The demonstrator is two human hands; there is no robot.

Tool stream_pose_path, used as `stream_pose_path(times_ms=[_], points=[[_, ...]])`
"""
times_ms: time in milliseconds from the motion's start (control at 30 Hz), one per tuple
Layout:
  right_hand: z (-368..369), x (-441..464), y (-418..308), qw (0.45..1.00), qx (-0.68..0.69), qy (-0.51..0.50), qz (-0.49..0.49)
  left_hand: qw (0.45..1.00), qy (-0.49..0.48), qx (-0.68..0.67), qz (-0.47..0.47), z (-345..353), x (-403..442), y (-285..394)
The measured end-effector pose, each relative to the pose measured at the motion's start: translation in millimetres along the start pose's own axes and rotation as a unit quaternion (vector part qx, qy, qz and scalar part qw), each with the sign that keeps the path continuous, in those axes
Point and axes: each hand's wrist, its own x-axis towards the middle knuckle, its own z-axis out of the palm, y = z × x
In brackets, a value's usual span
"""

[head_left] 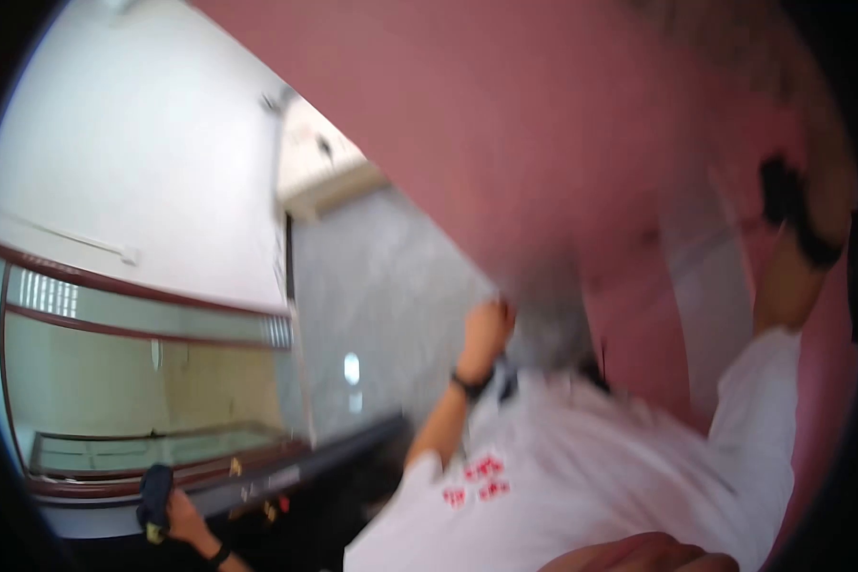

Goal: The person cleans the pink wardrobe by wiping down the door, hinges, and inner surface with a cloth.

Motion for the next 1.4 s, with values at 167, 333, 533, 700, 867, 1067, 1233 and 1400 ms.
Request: stream_pose_path(times_ms=[167, 333, 533, 700, 867, 1067, 1233, 1400], points=[[73.1, 52.5, 18.8, 0.996, 0.012, 0.06, -0.071, 0.971, 0.108, -0.211, 0.036, -131.7, 81.3, 16.8], [67.0, 27.4, -83.9, 0.988, 0.091, 0.073, -0.099, 0.927, 0.204, -0.249, 0.194, -217.6, 18.7, 29.2], [77.8, 35.2, -200.8, 0.969, 0.011, 0.134, -0.207, 0.873, 0.321, -0.234, 0.283, -288.5, -41.3, 27.2], [102.6, 17.5, -266.4, 0.97, -0.053, 0.104, -0.213, 0.814, 0.412, -0.223, 0.343, -320.1, -53.0, 24.9], [96.1, 6.7, -266.5, 0.965, -0.071, 0.115, -0.227, 0.716, 0.525, -0.144, 0.437, -349.5, -17.6, 65.3], [56.8, -3.6, -210.8, 0.97, -0.078, 0.145, -0.178, 0.687, 0.554, -0.08, 0.463, -388.9, 31.7, 189.5], [0.8, -21.5, -169.9, 0.975, -0.109, 0.165, -0.102, 0.698, 0.512, -0.047, 0.498, -373.7, 52.4, 253.5], [-54.0, -49.0, -113.0, 0.984, -0.115, 0.127, -0.038, 0.71, 0.468, -0.03, 0.525, -337.7, 61.8, 315.3]])
